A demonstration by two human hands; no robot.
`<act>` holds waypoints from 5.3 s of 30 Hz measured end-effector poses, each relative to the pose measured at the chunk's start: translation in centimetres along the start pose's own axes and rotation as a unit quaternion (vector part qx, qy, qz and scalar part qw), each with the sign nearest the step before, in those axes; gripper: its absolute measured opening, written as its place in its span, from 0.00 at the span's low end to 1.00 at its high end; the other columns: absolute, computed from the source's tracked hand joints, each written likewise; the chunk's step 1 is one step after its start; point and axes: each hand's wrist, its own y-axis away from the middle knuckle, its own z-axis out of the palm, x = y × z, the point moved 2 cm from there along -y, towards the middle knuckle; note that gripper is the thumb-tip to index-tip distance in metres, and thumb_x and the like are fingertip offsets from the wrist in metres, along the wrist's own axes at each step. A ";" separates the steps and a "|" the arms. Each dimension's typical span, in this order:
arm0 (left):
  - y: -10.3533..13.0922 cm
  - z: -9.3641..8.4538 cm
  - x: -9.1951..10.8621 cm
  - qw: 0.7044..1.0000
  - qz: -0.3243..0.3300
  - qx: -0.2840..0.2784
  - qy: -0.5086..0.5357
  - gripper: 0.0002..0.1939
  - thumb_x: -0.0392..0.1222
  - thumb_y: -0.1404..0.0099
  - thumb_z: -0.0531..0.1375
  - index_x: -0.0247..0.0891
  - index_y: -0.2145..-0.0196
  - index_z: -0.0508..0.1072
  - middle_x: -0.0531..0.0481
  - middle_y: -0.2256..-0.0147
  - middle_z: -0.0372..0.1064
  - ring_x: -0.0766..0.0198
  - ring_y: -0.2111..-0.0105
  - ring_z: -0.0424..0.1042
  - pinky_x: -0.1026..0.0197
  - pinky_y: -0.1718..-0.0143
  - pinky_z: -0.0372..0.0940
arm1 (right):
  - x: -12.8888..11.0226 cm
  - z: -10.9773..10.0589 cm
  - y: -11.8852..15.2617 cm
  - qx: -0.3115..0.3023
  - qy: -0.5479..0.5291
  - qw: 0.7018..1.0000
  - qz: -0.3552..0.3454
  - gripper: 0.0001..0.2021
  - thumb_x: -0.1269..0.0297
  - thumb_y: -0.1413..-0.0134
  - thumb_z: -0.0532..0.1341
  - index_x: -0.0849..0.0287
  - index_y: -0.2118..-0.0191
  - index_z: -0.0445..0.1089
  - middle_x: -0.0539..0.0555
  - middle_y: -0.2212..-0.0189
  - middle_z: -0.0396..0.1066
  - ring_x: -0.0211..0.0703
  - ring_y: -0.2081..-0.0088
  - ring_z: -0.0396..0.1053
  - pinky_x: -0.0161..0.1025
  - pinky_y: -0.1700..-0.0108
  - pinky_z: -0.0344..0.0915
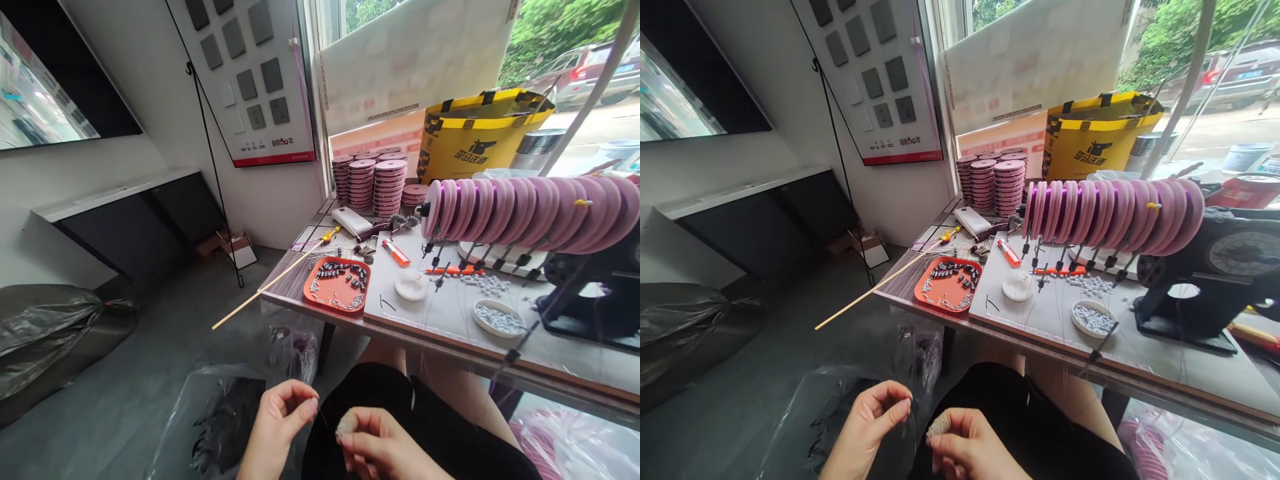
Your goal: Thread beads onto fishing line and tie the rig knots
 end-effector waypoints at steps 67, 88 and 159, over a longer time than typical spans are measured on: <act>2.1 3.3 1.2 0.916 0.255 -0.082 -0.298 0.06 0.29 0.48 0.62 0.37 0.79 0.73 0.52 0.77 0.71 0.65 0.75 0.71 0.68 0.72 0.64 | -4.8 0.8 5.0 0.131 0.458 0.860 -0.184 0.07 0.67 0.58 0.52 0.57 0.81 0.51 0.44 0.84 0.49 0.33 0.81 0.49 0.31 0.80 0.45; 2.3 3.5 1.2 0.873 0.268 -0.077 -0.401 0.07 0.30 0.47 0.60 0.38 0.79 0.72 0.52 0.78 0.72 0.64 0.76 0.72 0.67 0.74 0.65 | -4.4 0.3 4.9 0.151 0.583 0.742 -0.293 0.03 0.70 0.54 0.54 0.58 0.69 0.61 0.48 0.79 0.61 0.36 0.79 0.60 0.29 0.76 0.59; 2.3 3.8 2.5 0.911 0.122 -0.150 -0.365 0.07 0.26 0.54 0.62 0.35 0.82 0.75 0.52 0.79 0.72 0.64 0.74 0.70 0.67 0.71 0.59 | -4.3 0.4 4.4 0.007 0.466 0.863 -0.194 0.09 0.66 0.47 0.50 0.57 0.76 0.52 0.45 0.80 0.55 0.34 0.78 0.52 0.30 0.75 0.51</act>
